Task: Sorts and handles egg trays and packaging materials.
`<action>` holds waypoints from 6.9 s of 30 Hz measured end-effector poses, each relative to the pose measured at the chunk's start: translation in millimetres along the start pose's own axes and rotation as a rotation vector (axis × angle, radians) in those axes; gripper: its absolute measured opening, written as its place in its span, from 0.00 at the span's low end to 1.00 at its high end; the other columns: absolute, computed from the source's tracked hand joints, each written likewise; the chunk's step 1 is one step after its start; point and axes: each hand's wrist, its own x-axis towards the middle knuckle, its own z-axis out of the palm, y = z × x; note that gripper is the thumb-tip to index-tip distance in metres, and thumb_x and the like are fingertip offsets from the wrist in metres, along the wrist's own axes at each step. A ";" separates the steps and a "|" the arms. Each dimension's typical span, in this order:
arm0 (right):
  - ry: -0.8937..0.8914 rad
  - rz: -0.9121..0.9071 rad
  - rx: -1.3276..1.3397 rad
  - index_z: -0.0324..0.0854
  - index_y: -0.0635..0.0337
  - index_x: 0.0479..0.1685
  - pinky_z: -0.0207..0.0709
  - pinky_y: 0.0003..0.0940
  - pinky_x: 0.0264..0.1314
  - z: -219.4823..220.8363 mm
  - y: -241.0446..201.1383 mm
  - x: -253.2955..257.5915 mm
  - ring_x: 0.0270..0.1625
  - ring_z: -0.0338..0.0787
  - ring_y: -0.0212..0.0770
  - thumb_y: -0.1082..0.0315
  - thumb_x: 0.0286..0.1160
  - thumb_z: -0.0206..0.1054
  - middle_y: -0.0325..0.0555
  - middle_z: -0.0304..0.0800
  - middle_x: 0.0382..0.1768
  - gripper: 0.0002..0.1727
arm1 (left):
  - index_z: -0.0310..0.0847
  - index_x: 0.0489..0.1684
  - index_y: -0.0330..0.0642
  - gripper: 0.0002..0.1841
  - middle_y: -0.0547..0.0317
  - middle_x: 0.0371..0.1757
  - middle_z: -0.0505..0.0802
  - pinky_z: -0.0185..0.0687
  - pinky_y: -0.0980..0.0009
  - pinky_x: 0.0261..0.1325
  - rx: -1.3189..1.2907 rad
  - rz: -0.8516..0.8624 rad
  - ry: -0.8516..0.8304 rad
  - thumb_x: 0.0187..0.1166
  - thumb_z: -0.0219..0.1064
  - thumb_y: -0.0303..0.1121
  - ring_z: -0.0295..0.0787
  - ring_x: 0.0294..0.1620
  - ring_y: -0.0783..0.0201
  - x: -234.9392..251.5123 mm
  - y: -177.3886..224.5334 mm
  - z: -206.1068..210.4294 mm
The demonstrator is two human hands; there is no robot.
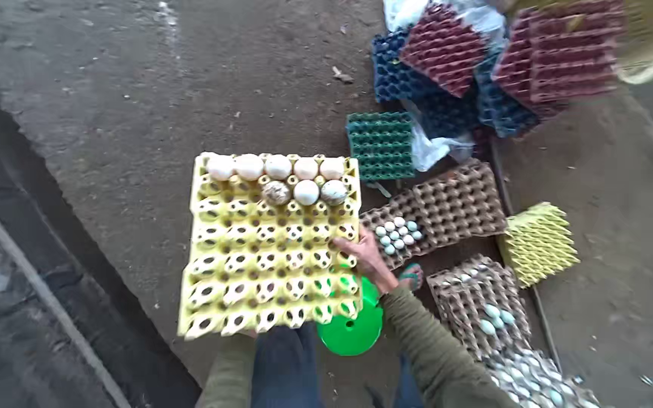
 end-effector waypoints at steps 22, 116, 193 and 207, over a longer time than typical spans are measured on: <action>-0.136 0.012 -0.259 0.81 0.72 0.60 0.90 0.35 0.53 -97.2 273.7 366.4 0.43 0.94 0.36 0.71 0.75 0.73 0.53 0.94 0.44 0.18 | 0.87 0.48 0.42 0.18 0.42 0.38 0.93 0.80 0.39 0.43 1.718 0.513 -1.053 0.89 0.51 0.42 0.92 0.46 0.39 33.5 -6.2 176.6; 0.686 0.231 -0.648 0.75 0.69 0.77 0.62 0.62 0.84 55.5 -321.6 417.8 0.80 0.72 0.69 0.61 0.89 0.53 0.68 0.78 0.75 0.26 | 0.74 0.75 0.23 0.34 0.25 0.76 0.80 0.57 0.37 0.85 0.696 0.333 -0.274 0.97 0.34 0.47 0.72 0.82 0.35 195.6 496.2 524.7; 0.696 -0.502 -0.064 0.75 0.61 0.68 0.90 0.33 0.32 -329.5 -561.4 1137.7 0.28 0.90 0.35 0.65 0.90 0.58 0.43 0.90 0.42 0.16 | 0.68 0.68 0.22 0.39 0.38 0.56 0.87 0.76 0.52 0.67 0.537 1.087 -0.656 0.56 0.79 0.34 0.82 0.61 0.51 590.5 528.2 1242.8; 0.404 -0.768 -0.010 0.71 0.51 0.74 0.86 0.37 0.58 -284.5 -506.7 1044.5 0.51 0.91 0.30 0.37 0.86 0.38 0.36 0.93 0.49 0.34 | 0.62 0.68 0.35 0.40 0.54 0.52 0.86 0.85 0.65 0.58 0.219 0.727 -1.363 0.51 0.81 0.26 0.86 0.55 0.66 387.9 493.7 1338.8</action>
